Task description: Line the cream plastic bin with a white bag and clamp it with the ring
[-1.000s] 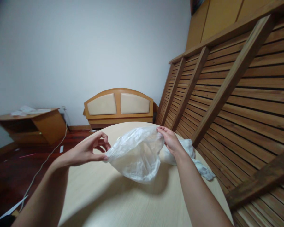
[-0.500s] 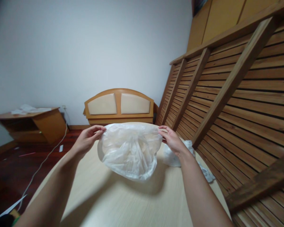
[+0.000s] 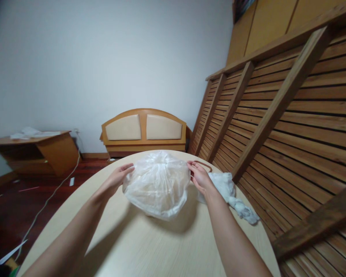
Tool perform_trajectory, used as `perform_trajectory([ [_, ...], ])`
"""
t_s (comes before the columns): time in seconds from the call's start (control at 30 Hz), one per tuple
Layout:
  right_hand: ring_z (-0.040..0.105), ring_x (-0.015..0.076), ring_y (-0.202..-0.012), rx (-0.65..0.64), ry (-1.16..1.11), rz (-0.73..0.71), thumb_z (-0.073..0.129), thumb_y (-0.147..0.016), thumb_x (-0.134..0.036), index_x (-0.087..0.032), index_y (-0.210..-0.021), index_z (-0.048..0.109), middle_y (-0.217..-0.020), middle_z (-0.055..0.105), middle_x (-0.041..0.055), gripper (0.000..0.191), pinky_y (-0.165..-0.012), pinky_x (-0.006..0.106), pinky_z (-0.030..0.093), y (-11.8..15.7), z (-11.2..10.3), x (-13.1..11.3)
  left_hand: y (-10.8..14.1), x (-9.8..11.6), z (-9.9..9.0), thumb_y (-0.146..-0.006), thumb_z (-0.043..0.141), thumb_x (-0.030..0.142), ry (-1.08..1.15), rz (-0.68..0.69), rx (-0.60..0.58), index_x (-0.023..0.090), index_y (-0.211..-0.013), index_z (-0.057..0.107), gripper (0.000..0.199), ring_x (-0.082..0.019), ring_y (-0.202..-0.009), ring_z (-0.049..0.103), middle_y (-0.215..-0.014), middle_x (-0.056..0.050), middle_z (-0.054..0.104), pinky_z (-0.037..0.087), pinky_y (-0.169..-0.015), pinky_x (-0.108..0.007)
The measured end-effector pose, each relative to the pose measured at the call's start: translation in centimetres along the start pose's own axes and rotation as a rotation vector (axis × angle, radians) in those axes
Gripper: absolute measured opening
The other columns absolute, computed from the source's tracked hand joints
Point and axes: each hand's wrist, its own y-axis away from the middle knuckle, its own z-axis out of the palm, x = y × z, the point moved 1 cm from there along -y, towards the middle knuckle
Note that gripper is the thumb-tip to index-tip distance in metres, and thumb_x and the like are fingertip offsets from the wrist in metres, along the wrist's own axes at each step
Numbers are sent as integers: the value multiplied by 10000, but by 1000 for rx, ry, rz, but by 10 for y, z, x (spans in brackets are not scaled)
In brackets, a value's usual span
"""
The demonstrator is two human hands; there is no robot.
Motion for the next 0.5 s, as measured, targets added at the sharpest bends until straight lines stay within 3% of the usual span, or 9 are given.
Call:
perform_trajectory([
  [0.07,667,175,-704,-7,79,30,799,-682,-374,-235,-835,670,-758,719,2,244,-618,268,523,-1,-1,11,2,-4,0,-683,772,526,-119,-19,4,143,-874,749,429,-293,-777,721,-771,-89,757,547,-680,-346],
  [0.13,671,190,-689,-24,175,53,792,-684,-362,-223,-810,702,-735,729,13,209,-636,299,537,-1,-3,19,5,-3,-1,-725,742,518,-236,-18,46,143,-857,742,397,-377,-965,712,-889,-143,771,550,-810,-422],
  [0.2,693,224,-772,-17,260,34,790,-689,-373,-214,-782,718,-761,745,32,198,-746,363,560,-4,-4,20,9,2,-1,-780,694,513,-325,8,119,129,-1011,724,448,-431,-1245,583,-1187,-211,714,462,-1011,-505],
  [0.27,686,273,-991,16,308,-35,767,-724,-435,-210,-822,729,-915,769,72,248,-931,433,524,-6,-3,15,13,9,4,-863,606,510,-373,108,161,129,-1258,623,549,-386,-1432,401,-1459,-213,537,308,-1161,-523],
  [0.33,604,300,-1213,37,317,-113,701,-790,-539,-211,-965,734,-1150,739,105,374,-1073,471,435,-5,2,7,17,14,13,-932,513,515,-346,279,125,155,-1445,451,630,-319,-1484,329,-1581,-180,391,229,-1214,-501],
  [0.4,540,292,-1317,17,301,-161,589,-861,-639,-231,-1161,689,-1330,663,108,517,-1131,478,385,2,11,-1,23,12,23,-947,490,557,-242,417,39,195,-1536,289,721,-315,-1489,319,-1625,-175,304,234,-1210,-532],
  [0.5,488,264,-1384,-72,256,-180,434,-916,-730,-280,-1406,525,-1472,556,105,671,-1176,477,333,25,24,-4,32,-2,34,-878,582,639,-81,461,-89,246,-1575,128,920,-362,-1501,276,-1661,-195,173,228,-1194,-600],
])
